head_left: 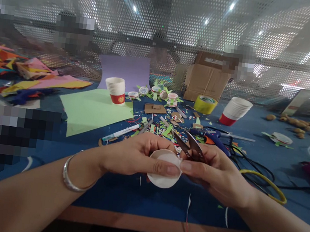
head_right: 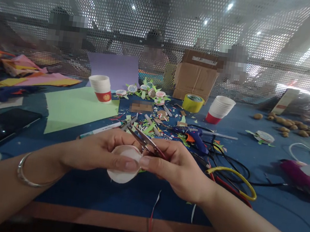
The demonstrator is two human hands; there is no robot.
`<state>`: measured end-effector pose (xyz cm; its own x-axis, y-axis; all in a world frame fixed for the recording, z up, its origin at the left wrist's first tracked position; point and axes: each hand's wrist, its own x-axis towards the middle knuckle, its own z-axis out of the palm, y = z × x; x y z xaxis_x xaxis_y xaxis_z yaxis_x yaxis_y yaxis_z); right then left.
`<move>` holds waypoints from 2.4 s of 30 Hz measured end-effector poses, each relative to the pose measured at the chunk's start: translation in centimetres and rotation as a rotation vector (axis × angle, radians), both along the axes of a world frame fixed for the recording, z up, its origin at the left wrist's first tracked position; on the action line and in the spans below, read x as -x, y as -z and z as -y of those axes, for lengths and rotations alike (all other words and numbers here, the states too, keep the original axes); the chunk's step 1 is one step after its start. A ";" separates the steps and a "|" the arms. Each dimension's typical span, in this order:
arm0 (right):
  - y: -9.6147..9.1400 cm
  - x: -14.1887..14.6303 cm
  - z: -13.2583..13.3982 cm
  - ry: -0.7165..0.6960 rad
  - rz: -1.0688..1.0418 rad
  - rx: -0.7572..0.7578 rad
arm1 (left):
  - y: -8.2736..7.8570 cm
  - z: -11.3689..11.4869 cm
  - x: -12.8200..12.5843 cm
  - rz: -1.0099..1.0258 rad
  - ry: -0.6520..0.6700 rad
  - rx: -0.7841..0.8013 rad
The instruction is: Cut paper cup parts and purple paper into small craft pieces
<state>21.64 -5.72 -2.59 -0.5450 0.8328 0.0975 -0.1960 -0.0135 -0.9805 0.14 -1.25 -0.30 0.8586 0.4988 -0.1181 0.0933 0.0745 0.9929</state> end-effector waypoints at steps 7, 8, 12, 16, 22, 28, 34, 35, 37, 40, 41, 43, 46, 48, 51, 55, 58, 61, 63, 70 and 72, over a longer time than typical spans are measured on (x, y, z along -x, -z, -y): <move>-0.7 -0.4 -0.1 0.057 0.074 -0.210 | 0.3 0.5 -0.6 0.134 -0.095 -0.253; -0.7 -0.4 -0.2 0.083 0.101 -0.247 | 0.4 0.4 -0.7 0.136 -0.119 -0.284; -0.6 -0.7 -0.5 0.247 0.237 -0.401 | 0.3 0.3 -0.8 0.146 -0.265 -0.365; -0.3 -0.8 -0.4 0.346 0.319 -0.510 | 0.0 0.2 -0.6 0.124 -0.344 -0.467; -0.3 -0.7 -0.2 0.458 0.579 -0.567 | 0.1 -0.3 -0.3 0.096 -0.462 -0.530; -0.4 -0.8 -0.2 0.508 0.655 -0.646 | 0.5 -0.2 -0.3 0.135 -0.459 -0.506; -0.2 -0.8 0.0 0.495 0.670 -0.731 | 0.4 0.1 -0.2 0.119 -0.401 -0.600; -0.2 -0.8 0.1 0.500 0.680 -0.768 | 0.4 0.1 -0.1 0.104 -0.392 -0.641; -0.3 -0.8 0.2 0.511 0.702 -0.861 | 0.4 0.1 -0.1 0.060 -0.377 -0.728; -0.4 -0.8 0.4 0.513 0.728 -0.989 | 0.5 0.2 0.0 0.001 -0.364 -0.817; -0.5 -0.8 0.4 0.520 0.737 -1.025 | 0.5 0.3 0.0 -0.006 -0.363 -0.831; -0.5 -0.8 0.6 0.538 0.755 -1.090 | 0.5 0.4 0.1 -0.006 -0.359 -0.835; -0.5 -0.7 0.7 0.556 0.784 -1.154 | 0.5 0.5 0.1 0.015 -0.352 -0.807; -0.5 -0.8 0.7 0.562 0.808 -1.167 | 0.6 0.4 0.0 0.032 -0.346 -0.780; -0.4 -0.9 0.7 0.566 0.828 -1.172 | 0.8 0.3 -0.1 0.052 -0.340 -0.704; -0.5 -0.9 0.8 0.571 0.827 -1.194 | 1.1 0.1 -0.3 0.087 -0.337 -0.543; -0.7 -0.9 0.8 0.578 0.825 -1.203 | 1.3 -0.1 -0.3 0.115 -0.314 -0.438; -0.8 -0.9 0.8 0.569 0.834 -1.180 | 1.3 -0.2 -0.4 0.122 -0.302 -0.378; -0.8 -1.0 0.8 0.565 0.833 -1.174 | 1.2 -0.3 -0.4 0.125 -0.300 -0.370; -0.8 -1.1 1.0 0.568 0.833 -1.172 | 1.0 -0.2 -0.5 0.138 -0.293 -0.368; -0.7 -1.2 1.0 0.565 0.843 -1.165 | 0.9 -0.1 -0.5 0.125 -0.288 -0.356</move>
